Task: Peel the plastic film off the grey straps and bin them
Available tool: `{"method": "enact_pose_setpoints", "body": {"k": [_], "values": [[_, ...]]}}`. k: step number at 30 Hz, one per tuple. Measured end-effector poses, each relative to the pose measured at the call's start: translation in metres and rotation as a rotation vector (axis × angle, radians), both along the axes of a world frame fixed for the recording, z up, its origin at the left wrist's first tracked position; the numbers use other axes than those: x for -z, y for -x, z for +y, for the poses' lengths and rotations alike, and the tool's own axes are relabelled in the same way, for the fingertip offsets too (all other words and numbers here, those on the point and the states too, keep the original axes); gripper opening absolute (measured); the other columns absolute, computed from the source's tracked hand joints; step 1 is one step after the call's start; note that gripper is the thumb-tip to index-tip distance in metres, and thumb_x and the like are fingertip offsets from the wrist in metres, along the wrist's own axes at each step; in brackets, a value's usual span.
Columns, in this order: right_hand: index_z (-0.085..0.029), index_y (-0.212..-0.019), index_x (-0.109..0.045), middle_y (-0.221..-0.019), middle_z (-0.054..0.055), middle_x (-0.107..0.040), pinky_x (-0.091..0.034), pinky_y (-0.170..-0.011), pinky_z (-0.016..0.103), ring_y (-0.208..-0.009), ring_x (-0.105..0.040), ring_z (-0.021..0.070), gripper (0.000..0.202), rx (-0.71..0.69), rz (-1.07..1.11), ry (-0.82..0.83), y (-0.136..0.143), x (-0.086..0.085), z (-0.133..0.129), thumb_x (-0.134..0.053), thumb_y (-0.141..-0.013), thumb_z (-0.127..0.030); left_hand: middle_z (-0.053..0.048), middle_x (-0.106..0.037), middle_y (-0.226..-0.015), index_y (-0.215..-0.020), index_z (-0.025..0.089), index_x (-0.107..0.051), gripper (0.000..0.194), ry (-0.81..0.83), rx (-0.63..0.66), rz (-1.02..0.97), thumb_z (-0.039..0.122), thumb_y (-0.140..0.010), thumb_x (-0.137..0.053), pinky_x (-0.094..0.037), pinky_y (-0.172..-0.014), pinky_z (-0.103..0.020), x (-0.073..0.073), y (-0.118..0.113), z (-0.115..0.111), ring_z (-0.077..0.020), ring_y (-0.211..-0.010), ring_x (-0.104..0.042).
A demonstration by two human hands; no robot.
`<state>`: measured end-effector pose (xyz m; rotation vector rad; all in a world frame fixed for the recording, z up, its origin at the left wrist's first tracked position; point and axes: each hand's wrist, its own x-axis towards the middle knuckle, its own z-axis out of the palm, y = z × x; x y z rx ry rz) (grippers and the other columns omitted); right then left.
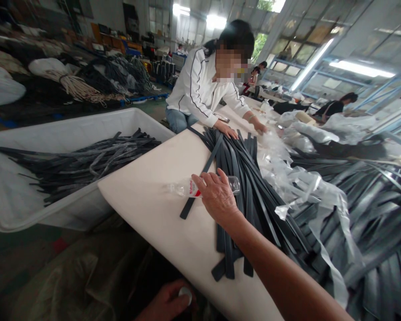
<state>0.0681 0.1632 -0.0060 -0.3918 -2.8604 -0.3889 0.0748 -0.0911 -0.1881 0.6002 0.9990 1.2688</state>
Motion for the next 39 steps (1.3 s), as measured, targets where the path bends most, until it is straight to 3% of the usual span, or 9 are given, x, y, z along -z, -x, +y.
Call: {"method": "enact_pose_setpoints", "body": {"k": [5, 16, 30, 39], "values": [[-0.018, -0.136, -0.054, -0.124, 0.010, -0.063, -0.025, -0.115, 0.050, -0.113, -0.055, 0.0283, 0.055, 0.002, -0.011, -0.032, 0.001, -0.001, 0.000, -0.057, -0.083, -0.003, -0.009, -0.071, -0.090, -0.097, 0.014, -0.069, 0.068, 0.007, 0.003, -0.013, 0.077, -0.073, -0.063, -0.046, -0.082, -0.036, 0.005, 0.000, -0.001, -0.0236, -0.086, -0.064], [-0.018, -0.135, -0.055, -0.123, 0.010, -0.064, -0.024, -0.114, 0.050, -0.109, -0.055, 0.0270, 0.051, 0.007, 0.012, -0.097, 0.002, 0.001, 0.003, -0.061, -0.085, -0.007, -0.010, -0.072, -0.092, -0.098, 0.014, -0.069, 0.062, 0.015, -0.008, -0.034, 0.072, -0.075, -0.066, -0.045, -0.077, -0.033, 0.031, -0.008, -0.001, -0.0222, -0.084, -0.064], [-0.017, -0.134, -0.056, -0.118, 0.012, -0.065, -0.023, -0.113, 0.049, -0.107, -0.054, 0.0267, 0.048, 0.084, 0.033, -0.131, 0.009, 0.006, 0.015, -0.054, -0.088, -0.004, -0.009, -0.072, -0.090, -0.096, 0.015, -0.069, 0.061, 0.020, -0.001, -0.023, 0.072, -0.075, -0.066, -0.046, -0.077, -0.032, 0.035, -0.007, -0.002, -0.0219, -0.083, -0.065], [-0.018, -0.135, -0.056, -0.120, 0.010, -0.064, -0.023, -0.114, 0.049, -0.108, -0.054, 0.0270, 0.048, 0.048, 0.004, -0.109, 0.003, 0.001, 0.000, -0.057, -0.088, -0.006, -0.009, -0.073, -0.090, -0.096, 0.015, -0.069, 0.060, 0.025, -0.018, -0.036, 0.071, -0.076, -0.066, -0.045, -0.077, -0.032, 0.034, -0.006, -0.002, -0.0208, -0.082, -0.064]]}}
